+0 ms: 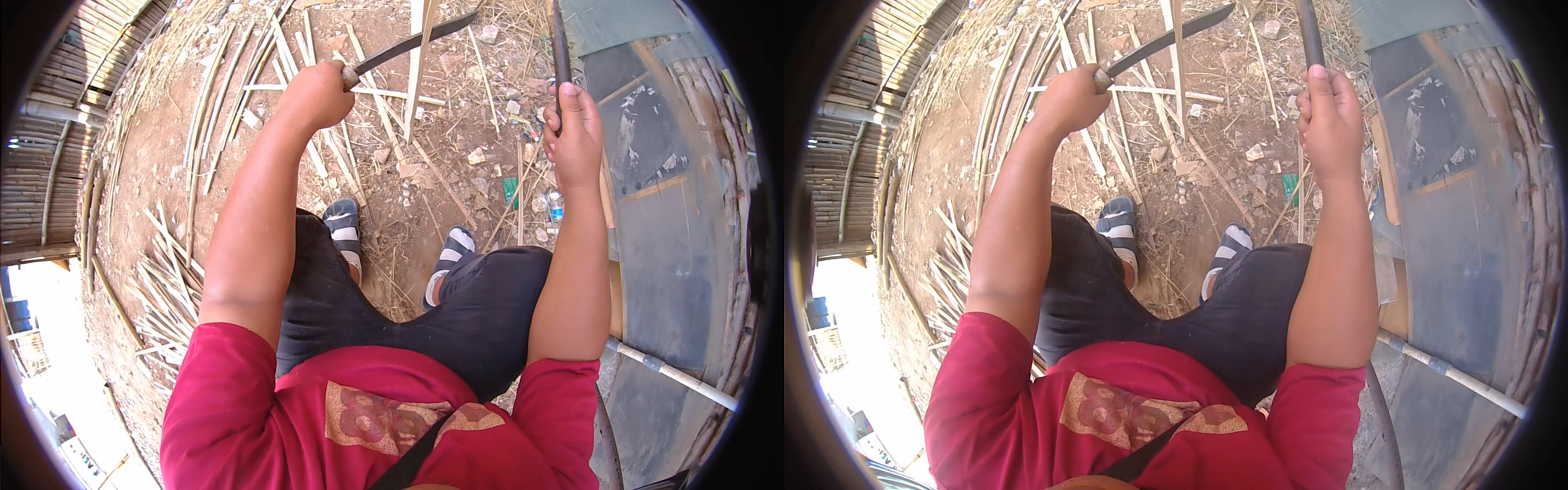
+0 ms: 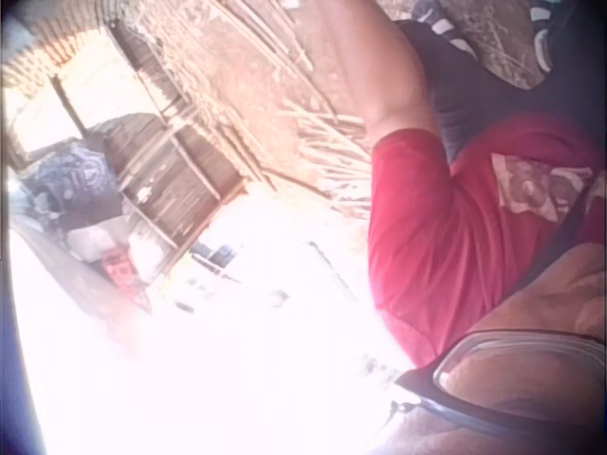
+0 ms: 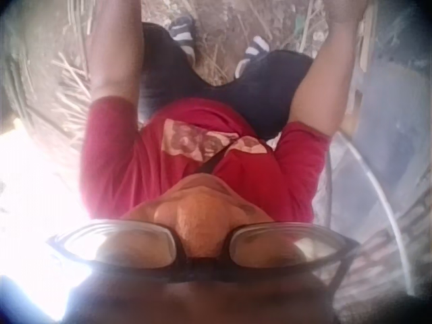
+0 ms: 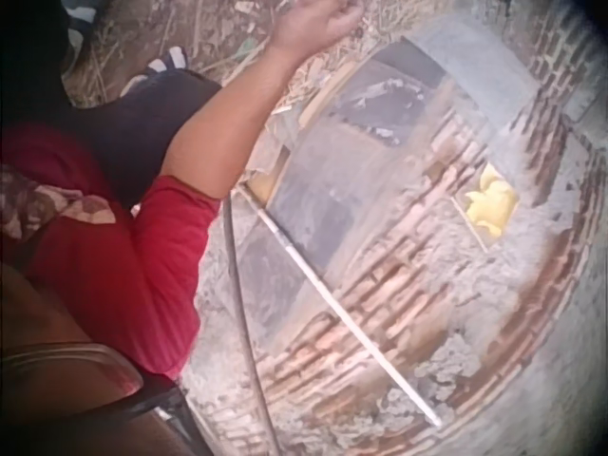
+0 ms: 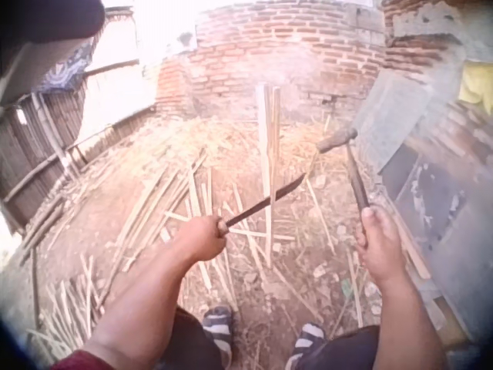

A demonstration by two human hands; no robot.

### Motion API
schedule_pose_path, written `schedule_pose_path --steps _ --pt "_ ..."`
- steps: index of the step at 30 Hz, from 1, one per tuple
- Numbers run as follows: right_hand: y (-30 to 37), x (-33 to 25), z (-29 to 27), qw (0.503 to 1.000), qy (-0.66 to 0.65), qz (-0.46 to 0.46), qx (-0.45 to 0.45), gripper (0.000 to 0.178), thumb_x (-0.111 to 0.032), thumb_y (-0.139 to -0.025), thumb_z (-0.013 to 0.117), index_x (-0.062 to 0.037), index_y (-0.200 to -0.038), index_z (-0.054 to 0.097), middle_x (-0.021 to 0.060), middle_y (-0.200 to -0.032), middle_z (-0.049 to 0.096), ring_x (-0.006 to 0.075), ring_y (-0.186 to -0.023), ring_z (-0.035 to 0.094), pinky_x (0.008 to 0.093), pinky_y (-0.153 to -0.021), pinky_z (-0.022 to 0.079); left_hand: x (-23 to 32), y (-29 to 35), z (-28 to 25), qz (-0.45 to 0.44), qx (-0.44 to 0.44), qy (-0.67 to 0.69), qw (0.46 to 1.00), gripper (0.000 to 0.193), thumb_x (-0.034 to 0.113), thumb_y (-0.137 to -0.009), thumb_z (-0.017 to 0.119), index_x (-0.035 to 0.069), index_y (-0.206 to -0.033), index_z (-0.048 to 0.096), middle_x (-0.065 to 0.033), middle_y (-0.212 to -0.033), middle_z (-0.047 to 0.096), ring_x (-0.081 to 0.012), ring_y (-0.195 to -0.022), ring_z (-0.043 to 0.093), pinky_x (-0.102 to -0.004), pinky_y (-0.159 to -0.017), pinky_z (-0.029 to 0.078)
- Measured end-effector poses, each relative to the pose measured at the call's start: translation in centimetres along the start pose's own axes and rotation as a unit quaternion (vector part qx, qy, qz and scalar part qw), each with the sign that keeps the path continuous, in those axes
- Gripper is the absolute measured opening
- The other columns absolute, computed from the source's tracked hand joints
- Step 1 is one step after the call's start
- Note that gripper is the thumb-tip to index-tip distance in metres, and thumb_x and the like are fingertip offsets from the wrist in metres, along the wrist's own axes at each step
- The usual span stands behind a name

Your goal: The person strips layers from a length of bamboo using a large blade, then uses a hammer against the back of the blade to split the wood further.

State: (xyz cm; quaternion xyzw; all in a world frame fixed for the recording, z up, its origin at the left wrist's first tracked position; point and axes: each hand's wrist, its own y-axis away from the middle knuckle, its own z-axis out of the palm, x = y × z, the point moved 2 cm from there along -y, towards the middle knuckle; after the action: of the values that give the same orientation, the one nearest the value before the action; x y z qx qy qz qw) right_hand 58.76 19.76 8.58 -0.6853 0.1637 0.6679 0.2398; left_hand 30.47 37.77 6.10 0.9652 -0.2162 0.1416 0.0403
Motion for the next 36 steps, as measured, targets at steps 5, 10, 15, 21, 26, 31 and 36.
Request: schedule_pose_path --steps 5,10,15,21,26,31,36 --pt "-0.5 1.8 -0.9 0.993 0.114 -0.030 -0.012 0.034 -0.037 -0.106 0.055 -0.0027 -0.111 0.059 -0.0054 -0.068 0.047 0.0023 -0.057 0.041 0.0219 -0.050 0.033 -0.3 -0.6 -0.5 -0.009 -0.012 0.017 1.000 0.024 0.016 -0.089 0.062 0.002 -0.109 0.066 -0.0215 -0.090 0.071 -0.0388 -0.087 0.069 -0.0461 -0.079 0.053" --pt "-0.2 0.2 0.4 0.978 0.160 -0.133 0.010 0.038 -0.035 -0.106 0.055 0.0013 -0.117 0.061 -0.0031 -0.071 0.053 0.0053 -0.062 0.046 0.0248 -0.056 0.037 0.5 -0.9 -2.1 -0.017 -0.035 -0.031 0.999 0.024 0.015 -0.090 0.060 0.003 -0.110 0.067 -0.0211 -0.093 0.071 -0.0385 -0.088 0.069 -0.0457 -0.081 0.054" --pt "0.2 -1.0 2.3 0.954 0.230 -0.189 0.044 0.039 -0.035 -0.106 0.054 0.0005 -0.116 0.064 0.0042 -0.068 0.057 0.0122 -0.062 0.054 0.0314 -0.059 0.043 0.7 -0.4 -3.0 -0.040 -0.059 -0.060 0.996 0.033 0.013 -0.085 0.062 0.003 -0.116 0.068 -0.0202 -0.108 0.072 -0.0363 -0.103 0.069 -0.0456 -0.091 0.055" --pt "-0.2 -0.1 3.5 0.926 0.367 -0.081 -0.009 0.042 -0.041 -0.105 0.052 -0.0014 -0.114 0.064 0.0153 -0.070 0.061 0.0296 -0.064 0.061 0.0428 -0.064 0.046 -0.1 0.5 -3.2 -0.050 -0.061 -0.043 0.996 0.032 0.012 -0.086 0.060 0.005 -0.116 0.068 -0.0198 -0.108 0.073 -0.0365 -0.104 0.069 -0.0452 -0.092 0.055" --pt "1.2 -1.2 3.3 0.954 0.237 -0.171 0.074 0.040 -0.042 -0.104 0.053 -0.0047 -0.116 0.062 0.0135 -0.071 0.061 0.0278 -0.065 0.062 0.0415 -0.065 0.048 0.0 0.9 -2.7 -0.046 -0.071 -0.044 0.995 0.031 0.013 -0.087 0.060 0.006 -0.117 0.068 -0.0200 -0.109 0.072 -0.0361 -0.105 0.069 -0.0448 -0.092 0.055" --pt "-0.3 2.7 1.6 0.912 0.405 -0.064 -0.018 0.040 -0.041 -0.105 0.053 -0.0046 -0.114 0.065 0.0135 -0.071 0.060 0.0274 -0.066 0.061 0.0415 -0.065 0.047 -0.7 0.7 -2.6 -0.022 -0.036 -0.044 0.998 0.034 0.014 -0.088 0.060 0.003 -0.120 0.066 -0.0229 -0.103 0.072 -0.0395 -0.098 0.069 -0.0467 -0.088 0.054" --pt "0.8 -1.1 2.8 0.959 0.258 -0.105 0.044 0.041 -0.039 -0.107 0.050 -0.0016 -0.112 0.065 0.0062 -0.071 0.056 0.0145 -0.065 0.054 0.0341 -0.062 0.044 -0.7 0.5 -2.4 -0.041 -0.072 -0.045 0.996 0.033 0.010 -0.086 0.059 0.005 -0.117 0.068 -0.0201 -0.110 0.072 -0.0367 -0.105 0.068 -0.0449 -0.092 0.055"
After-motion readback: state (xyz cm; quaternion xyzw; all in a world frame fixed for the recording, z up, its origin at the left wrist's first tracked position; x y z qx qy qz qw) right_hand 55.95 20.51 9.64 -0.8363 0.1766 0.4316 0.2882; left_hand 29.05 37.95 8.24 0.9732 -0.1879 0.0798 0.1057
